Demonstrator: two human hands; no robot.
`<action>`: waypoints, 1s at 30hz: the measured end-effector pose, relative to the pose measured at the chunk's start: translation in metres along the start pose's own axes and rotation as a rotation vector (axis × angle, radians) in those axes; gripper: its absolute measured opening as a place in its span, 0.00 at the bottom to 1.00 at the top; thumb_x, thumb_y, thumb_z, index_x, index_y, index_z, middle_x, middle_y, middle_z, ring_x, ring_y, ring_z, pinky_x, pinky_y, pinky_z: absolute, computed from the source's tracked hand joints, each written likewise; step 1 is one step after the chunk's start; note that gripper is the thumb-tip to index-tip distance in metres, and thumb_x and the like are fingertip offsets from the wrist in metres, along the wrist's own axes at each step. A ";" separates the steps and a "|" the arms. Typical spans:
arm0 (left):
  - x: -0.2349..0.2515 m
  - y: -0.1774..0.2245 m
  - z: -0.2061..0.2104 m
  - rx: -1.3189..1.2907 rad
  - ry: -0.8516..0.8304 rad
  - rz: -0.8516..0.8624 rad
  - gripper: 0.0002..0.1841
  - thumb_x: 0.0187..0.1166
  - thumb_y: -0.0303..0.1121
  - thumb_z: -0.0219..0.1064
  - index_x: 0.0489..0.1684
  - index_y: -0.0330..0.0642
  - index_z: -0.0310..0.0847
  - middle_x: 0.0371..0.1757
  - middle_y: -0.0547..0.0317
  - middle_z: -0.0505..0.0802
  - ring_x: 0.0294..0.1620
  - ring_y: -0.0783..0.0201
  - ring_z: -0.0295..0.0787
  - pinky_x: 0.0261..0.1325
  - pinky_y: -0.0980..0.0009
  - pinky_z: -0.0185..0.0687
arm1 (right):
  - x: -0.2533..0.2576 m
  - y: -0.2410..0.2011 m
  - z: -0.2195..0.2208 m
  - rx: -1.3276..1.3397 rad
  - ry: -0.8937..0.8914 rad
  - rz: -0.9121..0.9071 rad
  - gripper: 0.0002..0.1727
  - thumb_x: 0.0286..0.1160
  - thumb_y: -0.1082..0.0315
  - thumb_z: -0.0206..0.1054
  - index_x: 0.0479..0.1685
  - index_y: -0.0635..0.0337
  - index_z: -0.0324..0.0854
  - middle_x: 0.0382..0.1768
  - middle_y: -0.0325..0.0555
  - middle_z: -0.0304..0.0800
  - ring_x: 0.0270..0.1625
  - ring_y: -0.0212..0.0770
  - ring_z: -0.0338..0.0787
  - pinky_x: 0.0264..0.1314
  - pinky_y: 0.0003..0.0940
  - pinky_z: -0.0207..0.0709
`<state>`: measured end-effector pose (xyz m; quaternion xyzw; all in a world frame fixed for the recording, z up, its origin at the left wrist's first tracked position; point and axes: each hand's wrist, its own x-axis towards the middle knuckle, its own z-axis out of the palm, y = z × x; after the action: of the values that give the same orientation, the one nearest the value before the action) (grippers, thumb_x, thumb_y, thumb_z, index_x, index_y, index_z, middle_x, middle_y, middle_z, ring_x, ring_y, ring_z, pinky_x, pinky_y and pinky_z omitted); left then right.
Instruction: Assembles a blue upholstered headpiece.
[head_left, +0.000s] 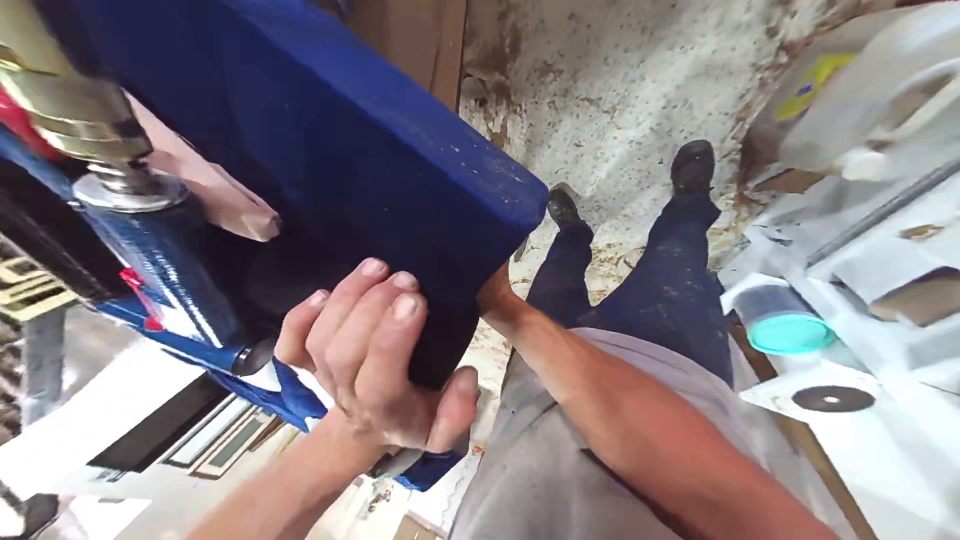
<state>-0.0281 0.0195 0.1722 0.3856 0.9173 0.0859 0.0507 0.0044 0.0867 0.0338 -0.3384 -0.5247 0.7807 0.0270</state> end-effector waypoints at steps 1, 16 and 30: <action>0.002 0.000 0.002 0.006 0.018 -0.001 0.40 0.76 0.66 0.52 0.88 0.58 0.57 0.77 0.62 0.80 0.84 0.60 0.67 0.90 0.48 0.42 | 0.003 -0.001 0.001 -0.052 -0.004 -0.004 0.06 0.66 0.76 0.69 0.23 0.66 0.82 0.17 0.47 0.81 0.21 0.37 0.81 0.26 0.34 0.75; 0.025 0.055 0.005 0.250 -0.077 -0.556 0.65 0.54 0.56 0.79 0.87 0.20 0.43 0.88 0.15 0.53 0.92 0.27 0.42 0.93 0.40 0.41 | 0.004 0.012 -0.024 0.084 -0.073 0.043 0.26 0.70 0.64 0.63 0.00 0.52 0.63 0.03 0.36 0.65 0.09 0.32 0.66 0.13 0.35 0.56; 0.033 0.052 0.014 0.329 -0.030 -0.592 0.61 0.54 0.55 0.80 0.88 0.25 0.50 0.89 0.22 0.57 0.92 0.30 0.45 0.93 0.38 0.38 | 0.024 -0.009 0.002 -0.045 -0.063 -0.039 0.19 0.69 0.69 0.67 0.08 0.59 0.74 0.08 0.45 0.73 0.12 0.42 0.77 0.15 0.41 0.65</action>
<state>-0.0127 0.0806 0.1680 0.1069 0.9901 -0.0875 0.0240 -0.0184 0.0985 0.0300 -0.3038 -0.5493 0.7782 0.0179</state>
